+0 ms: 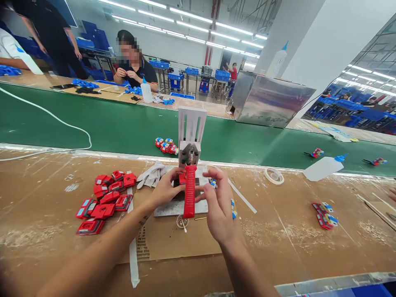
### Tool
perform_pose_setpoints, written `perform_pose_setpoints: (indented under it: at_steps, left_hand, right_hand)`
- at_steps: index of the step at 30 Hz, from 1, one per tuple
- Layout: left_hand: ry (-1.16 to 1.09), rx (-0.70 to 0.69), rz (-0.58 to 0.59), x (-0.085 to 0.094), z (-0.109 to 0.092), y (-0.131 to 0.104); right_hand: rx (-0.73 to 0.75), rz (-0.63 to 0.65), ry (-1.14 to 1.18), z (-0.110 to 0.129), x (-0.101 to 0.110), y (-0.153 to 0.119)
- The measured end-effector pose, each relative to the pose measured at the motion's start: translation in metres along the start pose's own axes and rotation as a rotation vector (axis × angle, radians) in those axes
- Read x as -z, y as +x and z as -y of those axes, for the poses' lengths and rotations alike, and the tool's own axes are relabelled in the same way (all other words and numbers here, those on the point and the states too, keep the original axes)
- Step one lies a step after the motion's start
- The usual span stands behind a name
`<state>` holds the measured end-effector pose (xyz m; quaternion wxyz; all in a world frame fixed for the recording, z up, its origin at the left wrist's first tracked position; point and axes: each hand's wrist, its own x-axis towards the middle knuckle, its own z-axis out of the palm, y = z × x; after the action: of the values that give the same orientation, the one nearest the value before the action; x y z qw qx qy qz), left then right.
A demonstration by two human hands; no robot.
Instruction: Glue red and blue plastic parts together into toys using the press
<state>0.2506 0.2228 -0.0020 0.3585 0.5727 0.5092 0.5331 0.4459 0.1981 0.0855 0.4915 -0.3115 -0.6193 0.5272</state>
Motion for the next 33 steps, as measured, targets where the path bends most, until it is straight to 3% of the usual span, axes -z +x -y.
perform_pose_setpoints:
  at_steps: [3,5,8,12,15,22,26,31,33]
  left_hand:
    - [0.004,-0.003,0.001,0.000,0.001,-0.001]
    - [0.005,-0.006,0.006,0.001,0.001,-0.001]
    - [0.010,-0.010,0.009,0.001,0.002,-0.002]
    - [0.015,-0.018,-0.001,0.000,0.005,-0.003]
    - [0.025,-0.028,-0.009,-0.001,0.009,-0.004]
    - [0.101,-0.079,0.020,-0.004,0.009,-0.007]
    - [0.214,-0.091,0.016,0.011,0.003,-0.024]
    - [0.386,0.003,-0.062,0.058,0.003,-0.071]
    - [0.434,0.045,-0.059,0.075,0.004,-0.092]
  right_hand:
    - [-0.271,0.175,0.173,0.008,-0.016,-0.004]
    - [-0.335,0.254,0.173,0.013,-0.028,-0.005]
    - [-0.240,0.216,-0.034,0.003,-0.035,-0.007]
    - [-0.010,0.140,-0.415,-0.033,-0.027,-0.003]
    - [0.093,0.109,-0.559,-0.056,-0.022,0.008]
    - [0.059,0.078,-0.710,-0.070,-0.028,0.028]
    - [0.143,0.226,-0.593,-0.074,-0.007,0.013]
    - [0.108,0.011,-0.514,-0.096,0.042,-0.002]
    - [0.063,0.077,-0.560,-0.098,0.056,-0.002]
